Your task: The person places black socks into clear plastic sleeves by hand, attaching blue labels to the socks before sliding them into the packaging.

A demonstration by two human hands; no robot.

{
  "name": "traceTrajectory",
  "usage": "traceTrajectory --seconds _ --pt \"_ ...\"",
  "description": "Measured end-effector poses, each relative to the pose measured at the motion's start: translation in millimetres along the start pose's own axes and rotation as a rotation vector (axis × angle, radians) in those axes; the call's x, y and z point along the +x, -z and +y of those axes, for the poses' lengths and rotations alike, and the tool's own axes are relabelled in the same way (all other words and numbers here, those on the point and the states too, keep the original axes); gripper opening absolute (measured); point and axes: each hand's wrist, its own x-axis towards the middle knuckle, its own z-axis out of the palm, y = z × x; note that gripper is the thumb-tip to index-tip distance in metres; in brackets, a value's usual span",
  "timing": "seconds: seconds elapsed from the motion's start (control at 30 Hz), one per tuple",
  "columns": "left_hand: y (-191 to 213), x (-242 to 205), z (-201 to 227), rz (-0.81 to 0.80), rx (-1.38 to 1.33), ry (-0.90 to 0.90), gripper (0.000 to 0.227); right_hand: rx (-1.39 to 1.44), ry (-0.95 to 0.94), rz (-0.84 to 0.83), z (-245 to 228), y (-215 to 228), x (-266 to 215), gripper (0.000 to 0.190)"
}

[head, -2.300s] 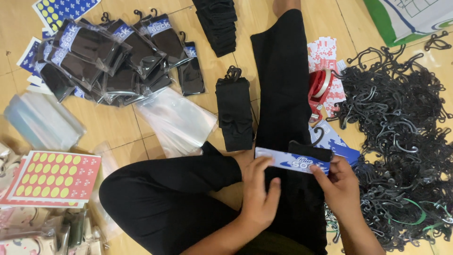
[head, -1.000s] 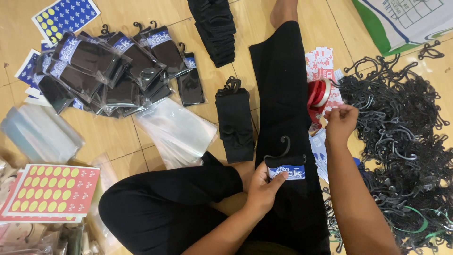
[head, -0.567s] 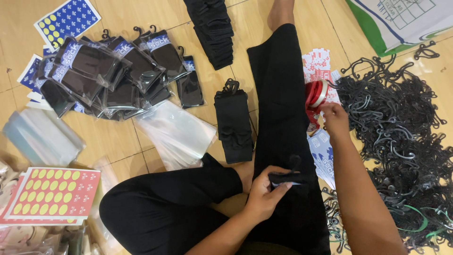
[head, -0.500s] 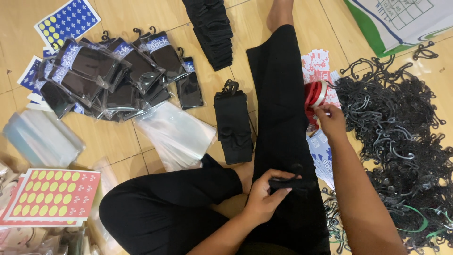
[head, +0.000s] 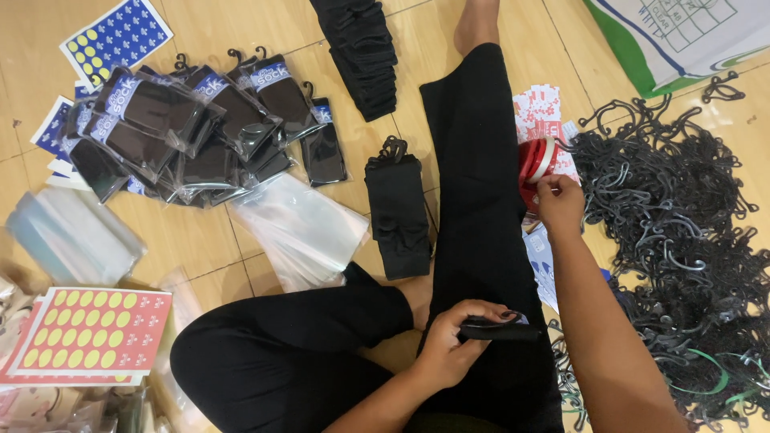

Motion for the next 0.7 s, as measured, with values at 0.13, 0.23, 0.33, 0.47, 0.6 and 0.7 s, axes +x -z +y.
traceTrajectory --seconds 0.13,0.23,0.33,0.47,0.6,0.7 --pt "1 0 -2 -0.011 -0.059 -0.015 0.03 0.052 -0.042 -0.038 -6 1 -6 0.017" --pt "0 -1 -2 -0.005 -0.063 -0.029 0.029 0.185 -0.103 -0.073 -8 -1 -8 0.017" --pt "0 -1 0 0.009 -0.05 -0.009 0.031 0.115 -0.115 -0.075 -18 -1 -12 0.018" --pt "-1 -1 7 0.005 -0.023 -0.014 0.027 0.042 -0.081 -0.017 -19 -4 -12 0.013" --pt "-2 0 8 0.005 -0.03 -0.022 0.026 -0.037 -0.024 0.067 -7 -12 -5 0.013" --pt "-1 -1 4 0.002 -0.032 -0.021 0.03 0.042 -0.011 0.094 9 -20 5 0.018"
